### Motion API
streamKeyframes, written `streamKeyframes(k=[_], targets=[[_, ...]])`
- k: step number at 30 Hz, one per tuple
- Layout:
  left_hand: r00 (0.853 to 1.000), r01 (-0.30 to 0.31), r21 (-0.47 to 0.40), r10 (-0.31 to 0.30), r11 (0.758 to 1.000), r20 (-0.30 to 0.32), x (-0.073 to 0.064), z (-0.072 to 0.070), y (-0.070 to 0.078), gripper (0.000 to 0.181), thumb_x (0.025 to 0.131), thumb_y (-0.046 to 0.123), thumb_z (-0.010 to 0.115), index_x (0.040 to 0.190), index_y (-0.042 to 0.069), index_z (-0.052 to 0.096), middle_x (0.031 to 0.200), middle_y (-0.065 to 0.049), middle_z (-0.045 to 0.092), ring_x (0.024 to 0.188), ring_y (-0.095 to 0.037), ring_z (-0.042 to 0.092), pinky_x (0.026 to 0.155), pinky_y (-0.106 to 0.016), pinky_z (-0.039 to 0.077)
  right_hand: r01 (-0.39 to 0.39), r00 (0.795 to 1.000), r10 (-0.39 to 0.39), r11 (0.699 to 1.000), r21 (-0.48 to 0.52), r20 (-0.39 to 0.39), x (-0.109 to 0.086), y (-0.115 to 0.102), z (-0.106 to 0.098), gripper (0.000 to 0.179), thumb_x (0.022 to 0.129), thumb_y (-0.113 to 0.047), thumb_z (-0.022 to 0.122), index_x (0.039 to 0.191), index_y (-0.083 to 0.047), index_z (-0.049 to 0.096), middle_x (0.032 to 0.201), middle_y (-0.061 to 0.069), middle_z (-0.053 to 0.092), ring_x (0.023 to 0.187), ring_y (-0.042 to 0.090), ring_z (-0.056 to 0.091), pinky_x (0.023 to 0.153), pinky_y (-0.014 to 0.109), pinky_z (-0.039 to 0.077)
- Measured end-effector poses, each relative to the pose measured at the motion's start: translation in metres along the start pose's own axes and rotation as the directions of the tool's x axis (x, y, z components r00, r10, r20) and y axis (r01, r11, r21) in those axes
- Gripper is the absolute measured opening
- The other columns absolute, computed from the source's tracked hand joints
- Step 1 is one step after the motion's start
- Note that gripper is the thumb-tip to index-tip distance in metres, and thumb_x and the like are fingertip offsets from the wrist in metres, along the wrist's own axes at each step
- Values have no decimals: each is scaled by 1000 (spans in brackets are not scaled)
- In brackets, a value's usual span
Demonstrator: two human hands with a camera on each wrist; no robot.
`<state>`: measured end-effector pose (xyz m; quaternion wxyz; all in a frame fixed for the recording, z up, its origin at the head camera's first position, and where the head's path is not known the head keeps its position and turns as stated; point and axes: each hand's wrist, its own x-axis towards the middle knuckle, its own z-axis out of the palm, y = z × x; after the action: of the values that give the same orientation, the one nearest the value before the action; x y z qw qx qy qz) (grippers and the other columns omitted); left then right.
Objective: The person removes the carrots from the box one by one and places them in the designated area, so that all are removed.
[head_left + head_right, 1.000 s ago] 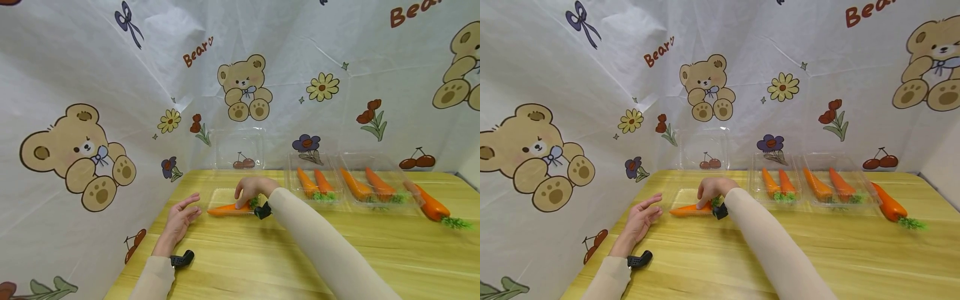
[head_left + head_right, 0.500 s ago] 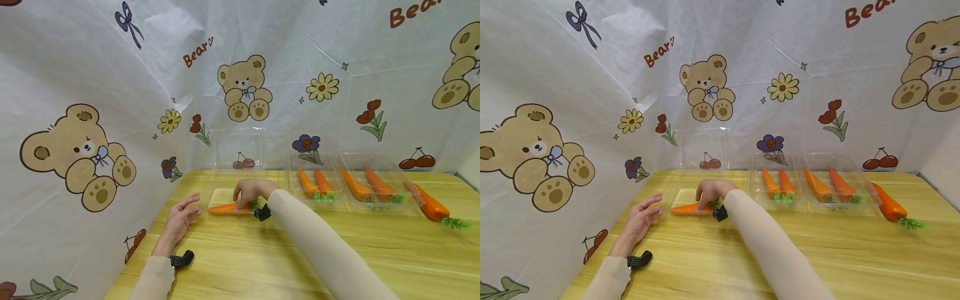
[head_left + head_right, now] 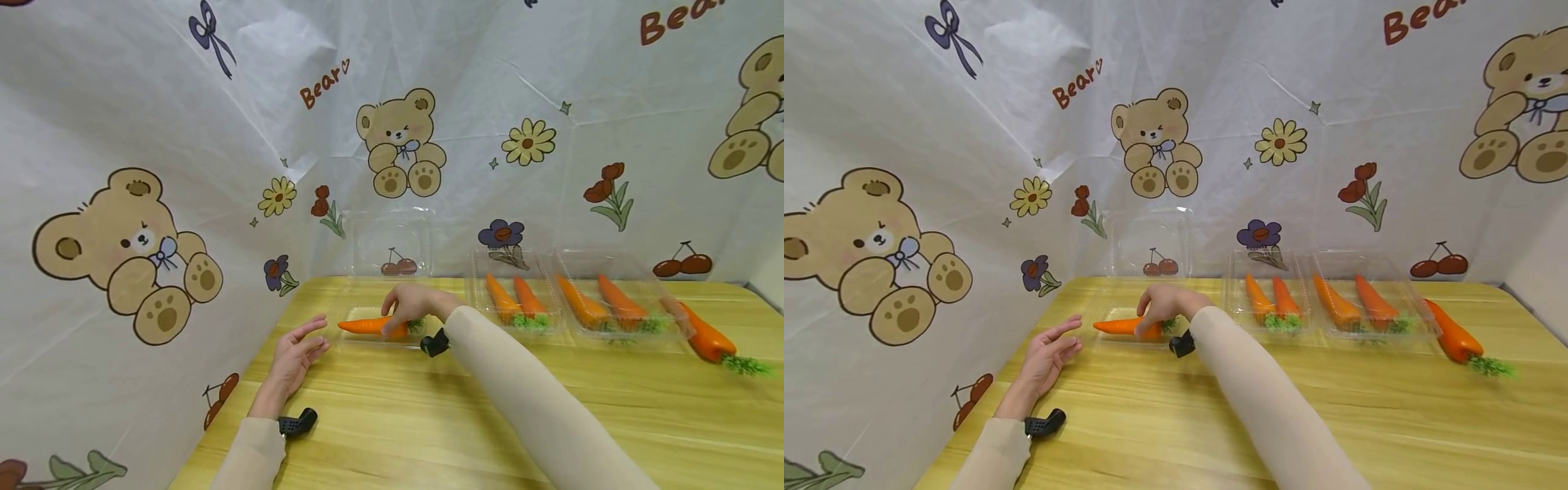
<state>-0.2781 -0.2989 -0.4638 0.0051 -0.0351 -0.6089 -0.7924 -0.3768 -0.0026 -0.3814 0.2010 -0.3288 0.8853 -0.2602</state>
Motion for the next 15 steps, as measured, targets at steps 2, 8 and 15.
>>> streamKeyframes(k=[2,8,15], targets=[[1000,0,5,0,1000,5,1,0,1,52,98,-8,60,145,-21,42,164,-15,33,85,-10,69,84,-23,64,13,1000,-13,999,42,-5,-3,0,-3,41,84,-36,86,118,-15,75,106,0,75,92,13,68,87,30,58],[1000,-3,13,3,1000,9,0,0,0,48,99,-10,57,144,-20,43,163,-15,35,86,-10,70,85,-24,64,34,999,-30,986,161,-30,-14,0,-4,34,86,-31,85,113,-13,76,98,1,77,80,13,71,73,26,58],[1000,-7,10,7,1000,-11,-1,1,1,50,97,-10,59,144,-21,44,159,-12,39,85,-11,70,83,-24,64,29,996,-12,983,180,-94,-28,-2,-3,32,84,-33,86,108,-13,77,93,1,76,76,14,69,66,26,56]])
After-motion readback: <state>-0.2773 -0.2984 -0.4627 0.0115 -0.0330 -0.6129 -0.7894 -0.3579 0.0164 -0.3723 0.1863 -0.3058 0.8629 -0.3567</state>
